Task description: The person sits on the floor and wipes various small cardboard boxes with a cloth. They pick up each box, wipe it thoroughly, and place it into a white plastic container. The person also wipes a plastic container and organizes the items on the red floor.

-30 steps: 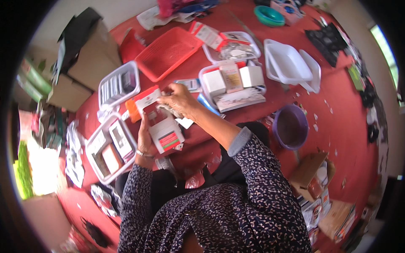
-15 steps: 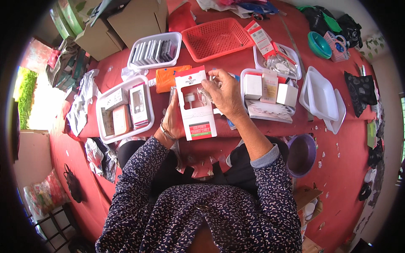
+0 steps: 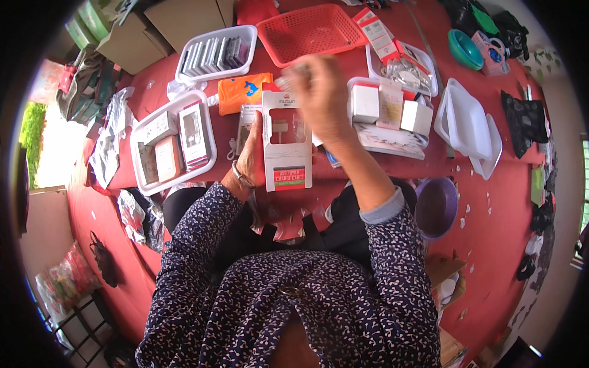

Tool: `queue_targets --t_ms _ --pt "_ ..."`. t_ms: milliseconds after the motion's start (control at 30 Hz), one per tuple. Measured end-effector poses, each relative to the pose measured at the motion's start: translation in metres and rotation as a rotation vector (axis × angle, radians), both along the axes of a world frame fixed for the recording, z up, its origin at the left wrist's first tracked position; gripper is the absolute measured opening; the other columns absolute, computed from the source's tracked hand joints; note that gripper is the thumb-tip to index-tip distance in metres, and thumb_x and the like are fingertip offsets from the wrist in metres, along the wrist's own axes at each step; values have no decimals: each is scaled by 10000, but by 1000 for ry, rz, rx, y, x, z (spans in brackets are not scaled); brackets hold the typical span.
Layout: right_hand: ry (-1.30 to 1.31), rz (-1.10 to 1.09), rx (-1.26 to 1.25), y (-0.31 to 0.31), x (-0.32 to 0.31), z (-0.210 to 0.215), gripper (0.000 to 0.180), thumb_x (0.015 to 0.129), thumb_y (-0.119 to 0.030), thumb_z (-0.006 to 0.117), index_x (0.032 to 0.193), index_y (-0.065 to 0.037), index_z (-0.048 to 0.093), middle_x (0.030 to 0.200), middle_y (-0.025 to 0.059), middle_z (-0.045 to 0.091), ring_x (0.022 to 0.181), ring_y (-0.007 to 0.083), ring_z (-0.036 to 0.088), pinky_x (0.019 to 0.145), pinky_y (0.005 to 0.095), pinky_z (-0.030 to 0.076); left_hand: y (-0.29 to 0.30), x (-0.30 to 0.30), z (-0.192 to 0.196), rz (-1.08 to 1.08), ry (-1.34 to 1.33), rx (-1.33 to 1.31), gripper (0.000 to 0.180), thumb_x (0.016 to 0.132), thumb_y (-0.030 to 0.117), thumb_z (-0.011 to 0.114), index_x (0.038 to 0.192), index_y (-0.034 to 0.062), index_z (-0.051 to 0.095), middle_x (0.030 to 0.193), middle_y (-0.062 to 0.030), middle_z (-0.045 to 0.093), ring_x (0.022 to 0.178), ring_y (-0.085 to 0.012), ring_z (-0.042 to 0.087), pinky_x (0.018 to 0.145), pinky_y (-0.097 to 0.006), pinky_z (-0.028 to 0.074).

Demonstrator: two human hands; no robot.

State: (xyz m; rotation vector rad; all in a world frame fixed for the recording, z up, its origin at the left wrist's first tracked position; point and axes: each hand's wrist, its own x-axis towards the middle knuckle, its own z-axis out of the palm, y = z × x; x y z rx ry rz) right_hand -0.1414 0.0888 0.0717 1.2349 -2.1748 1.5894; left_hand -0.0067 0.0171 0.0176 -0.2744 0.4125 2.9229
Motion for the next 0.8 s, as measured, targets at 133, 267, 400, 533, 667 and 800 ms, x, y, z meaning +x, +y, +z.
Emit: queue_targets --t_ms 133,267,400,533,667,800 --pt "231 337 182 -13 39 -18 121 774 -148 587 826 -44 552 787 101 536 742 274 557 615 360 451 -4 5 -9 134 -114 -28 699 814 661 326 1253 122 403 1221 -109 483 1091 -246 503 909 -416 425" --pt "465 482 242 -9 65 -20 113 737 -160 585 777 -65 540 771 46 509 736 201 554 617 318 452 -27 -4 -49 224 223 154 605 885 560 290 1213 74 438 1120 -132 530 1014 -232 534 885 -373 442" --pt "685 544 210 10 76 -11 63 729 -132 521 727 -75 549 760 40 508 709 172 540 598 295 465 -37 2 -11 352 84 -59 690 823 650 318 1217 96 436 1124 -133 533 954 -298 561 834 -430 470" --pt "478 503 237 29 48 -15 90 738 -150 553 715 -64 539 717 43 513 665 197 550 556 312 452 -43 7 -5 384 22 38 696 796 669 358 1219 121 435 1117 -118 534 1000 -309 537 858 -496 438" --pt "-44 201 287 41 -17 -47 261 834 -284 548 767 -33 562 654 35 542 592 154 564 498 284 437 -43 5 -7 442 -42 48 793 746 712 383 1217 76 433 1105 -211 521 992 -377 531 848 -541 430" --pt "-995 490 285 38 5 -42 486 831 -491 533 792 -12 606 611 1 547 537 40 490 478 188 385 -37 -1 -3 432 -33 76 818 752 712 371 1226 46 421 1100 -248 520 985 -381 543 815 -519 464"
